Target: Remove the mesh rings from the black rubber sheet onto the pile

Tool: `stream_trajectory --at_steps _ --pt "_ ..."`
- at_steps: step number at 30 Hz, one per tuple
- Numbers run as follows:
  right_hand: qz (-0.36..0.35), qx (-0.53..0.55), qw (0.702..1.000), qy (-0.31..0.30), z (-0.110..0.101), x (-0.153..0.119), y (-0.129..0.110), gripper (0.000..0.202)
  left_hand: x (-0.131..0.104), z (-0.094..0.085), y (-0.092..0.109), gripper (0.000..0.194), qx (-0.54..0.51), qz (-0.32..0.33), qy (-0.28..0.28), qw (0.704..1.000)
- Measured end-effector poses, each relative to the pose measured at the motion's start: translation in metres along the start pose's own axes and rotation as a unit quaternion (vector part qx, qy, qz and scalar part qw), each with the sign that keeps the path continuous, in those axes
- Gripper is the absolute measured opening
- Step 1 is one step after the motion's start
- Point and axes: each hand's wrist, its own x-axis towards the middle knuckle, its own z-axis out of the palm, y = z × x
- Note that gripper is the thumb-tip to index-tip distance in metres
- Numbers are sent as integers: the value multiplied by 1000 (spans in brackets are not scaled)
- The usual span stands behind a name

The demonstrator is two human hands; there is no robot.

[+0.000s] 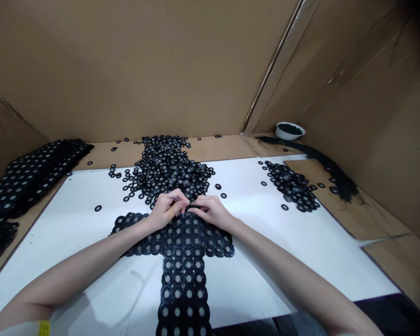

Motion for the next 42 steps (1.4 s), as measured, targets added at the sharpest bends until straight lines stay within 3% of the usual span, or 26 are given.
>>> stream_trajectory --at_steps 12,27,42 --pt "-13 -6 1000 2 -2 0 -2 21 4 1 11 21 53 21 -8 998" --pt "-13 -16 1000 3 -1 -1 -2 27 2 5 1 16 104 59 -18 993" --pt "15 -10 1000 -13 -5 0 -3 20 2 3 1 17 117 71 -15 990"
